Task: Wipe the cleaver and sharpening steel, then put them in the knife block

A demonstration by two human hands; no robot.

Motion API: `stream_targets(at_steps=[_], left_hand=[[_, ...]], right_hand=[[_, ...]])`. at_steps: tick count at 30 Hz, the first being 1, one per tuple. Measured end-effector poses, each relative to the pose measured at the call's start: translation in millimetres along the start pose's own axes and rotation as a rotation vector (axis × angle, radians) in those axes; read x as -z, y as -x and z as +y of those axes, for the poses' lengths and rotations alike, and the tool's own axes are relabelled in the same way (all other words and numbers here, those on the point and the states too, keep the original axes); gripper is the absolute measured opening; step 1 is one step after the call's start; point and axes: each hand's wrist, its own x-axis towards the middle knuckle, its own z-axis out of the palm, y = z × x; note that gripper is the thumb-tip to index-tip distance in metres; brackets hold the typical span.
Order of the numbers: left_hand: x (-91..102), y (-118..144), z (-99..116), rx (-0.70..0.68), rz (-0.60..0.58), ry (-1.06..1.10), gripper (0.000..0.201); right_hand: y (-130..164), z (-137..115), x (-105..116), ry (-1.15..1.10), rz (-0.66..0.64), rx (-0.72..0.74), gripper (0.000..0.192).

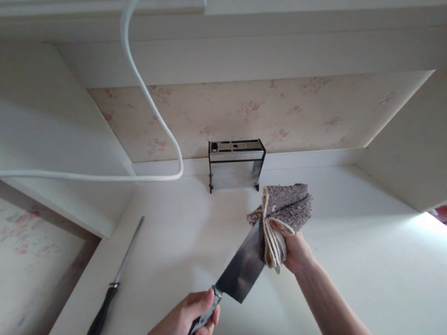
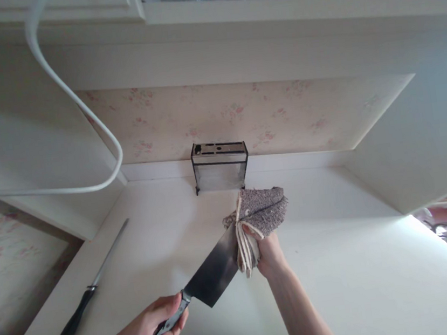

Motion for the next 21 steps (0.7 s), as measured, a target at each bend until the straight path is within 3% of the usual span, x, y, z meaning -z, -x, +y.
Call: stream_targets(at_steps=[5, 9, 12, 15, 21], left_hand=[[-6.6, 14.3, 2.2, -0.070, 0.091, -0.184, 0.044], [-27.0, 15.0, 9.2, -0.230, 0.343, -0.606, 0.038], [-43.4, -1.5, 9.1, -0.319, 0.538, -0.889, 0.031], [-52.3, -29.4, 1.9, -0.374, 0.647, -1.066, 0.027], [-56.0, -78.2, -11.5, -0.328, 0.817, -1.358, 0.029]], right_hand=[[-14.8, -33.7, 27.2, -0.157, 0.060, 0.067, 0.028], [-17.5, -53.6, 60.2, -0.237, 0.069, 0.192, 0.031], [-9.7, -49.5, 86.4, -0.205, 0.059, 0.230, 0.032], [3.9, -35.6, 110.5, -0.148, 0.039, 0.230, 0.033], [31.6, -16.4, 138.6, -0.074, -0.076, 0.209, 0.031]])
